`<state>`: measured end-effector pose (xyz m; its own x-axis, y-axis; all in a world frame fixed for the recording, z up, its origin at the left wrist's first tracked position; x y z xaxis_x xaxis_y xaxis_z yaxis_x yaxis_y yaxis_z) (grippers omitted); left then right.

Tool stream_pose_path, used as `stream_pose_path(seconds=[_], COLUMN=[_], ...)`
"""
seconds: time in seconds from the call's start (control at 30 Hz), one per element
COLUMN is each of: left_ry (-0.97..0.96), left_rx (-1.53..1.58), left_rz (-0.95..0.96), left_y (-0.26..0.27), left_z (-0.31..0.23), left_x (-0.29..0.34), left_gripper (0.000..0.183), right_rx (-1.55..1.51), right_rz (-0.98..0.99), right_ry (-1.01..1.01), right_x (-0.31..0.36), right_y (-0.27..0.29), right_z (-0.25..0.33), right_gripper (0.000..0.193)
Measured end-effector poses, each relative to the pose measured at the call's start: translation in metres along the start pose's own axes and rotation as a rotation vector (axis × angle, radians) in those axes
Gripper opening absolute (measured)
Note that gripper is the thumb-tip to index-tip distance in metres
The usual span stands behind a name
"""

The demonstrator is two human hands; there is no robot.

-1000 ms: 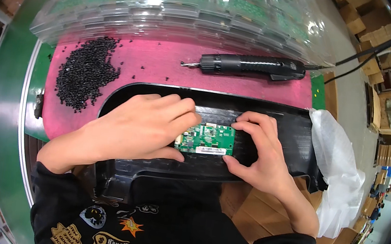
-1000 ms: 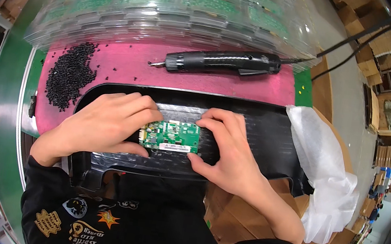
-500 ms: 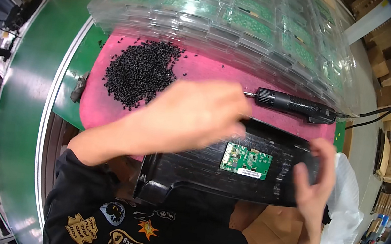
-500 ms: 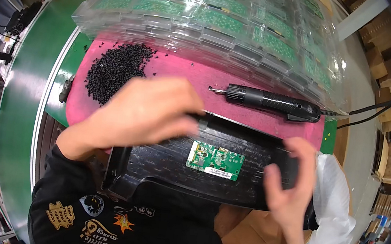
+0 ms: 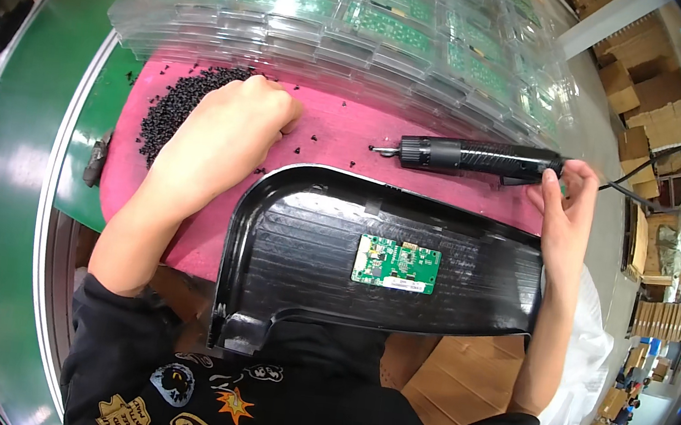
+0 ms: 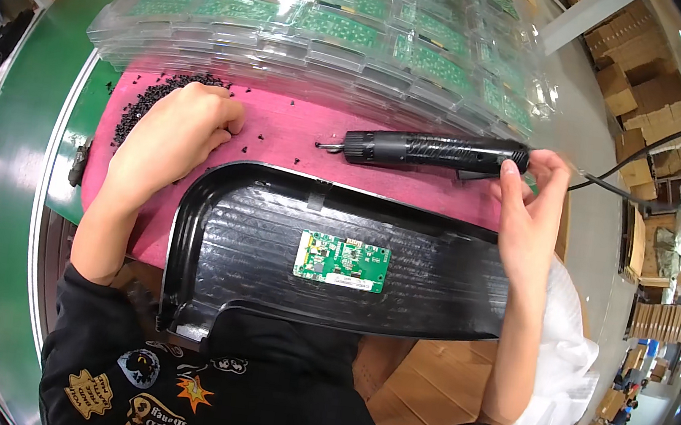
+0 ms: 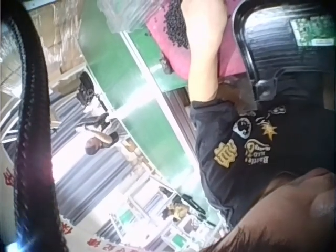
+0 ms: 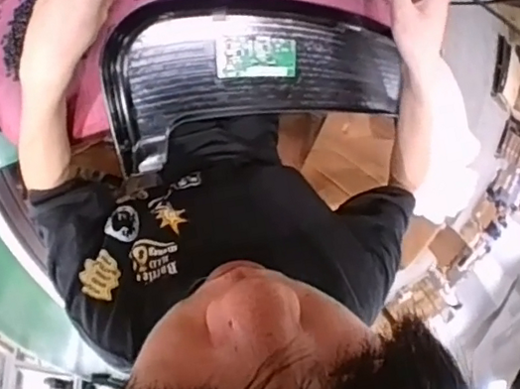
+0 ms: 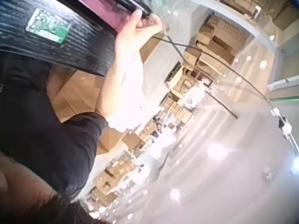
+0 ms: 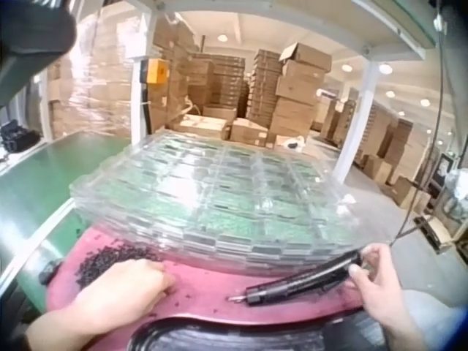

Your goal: Secure a circuit board into a plastic housing using an electric screwdriver and screws.

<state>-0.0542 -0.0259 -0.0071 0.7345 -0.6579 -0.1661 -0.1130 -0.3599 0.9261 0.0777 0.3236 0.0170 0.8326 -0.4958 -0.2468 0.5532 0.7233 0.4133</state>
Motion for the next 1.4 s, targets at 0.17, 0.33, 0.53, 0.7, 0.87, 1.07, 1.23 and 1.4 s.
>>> stream_pose_path(seconds=[0.17,0.33,0.53,0.7,0.87,1.07,1.23,1.4], left_ry=[-0.020,-0.041,-0.060,-0.084,-0.114,-0.160,-0.449,-0.436], left_rx=[-0.021,0.064,0.212,0.945,1.310,1.293,0.884,0.956], left_rz=[-0.048,-0.023,-0.130,-0.023,0.184,0.143,0.049,0.110], left_y=[-0.003,0.001,0.015,0.019,0.004,0.010,0.004,-0.001], left_z=[0.001,0.000,-0.012,-0.040,-0.052,-0.057,-0.063,-0.070], left_x=[0.000,-0.005,-0.008,-0.005,0.002,0.006,0.005,0.010], left_gripper=[0.010,0.012,0.011,0.009,0.013,0.013,0.018,0.030], right_rx=[-0.366,-0.673,-1.159,-1.288,-1.349,-1.293,-1.249,-1.222], right_rz=[-0.213,0.311,0.168,0.194,0.198,0.221,0.174,0.151], right_ry=[0.338,0.170,0.133,0.136,0.151,0.354,0.461,0.542], right_x=[0.012,0.008,0.004,0.028,0.052,0.068,0.079,0.083], right_y=[-0.047,-0.113,-0.109,-0.086,-0.090,-0.067,-0.054,-0.059], right_z=[0.042,0.049,0.073,0.096,0.109,0.121,0.129,0.127], right_gripper=[0.060,0.037,0.042,0.046,0.051,0.049,0.045,0.051])
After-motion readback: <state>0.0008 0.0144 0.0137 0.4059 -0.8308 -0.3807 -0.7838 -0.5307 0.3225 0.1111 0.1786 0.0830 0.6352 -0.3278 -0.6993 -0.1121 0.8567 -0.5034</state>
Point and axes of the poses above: each hand's wrist, its own x-axis away from the middle knuckle, its own y-axis out of the back of the hand, z = x × y, the point moved 2 cm from there along -x, towards the middle knuckle, and after that the axes turned 2 degrees about y, right-handed, at the moved point
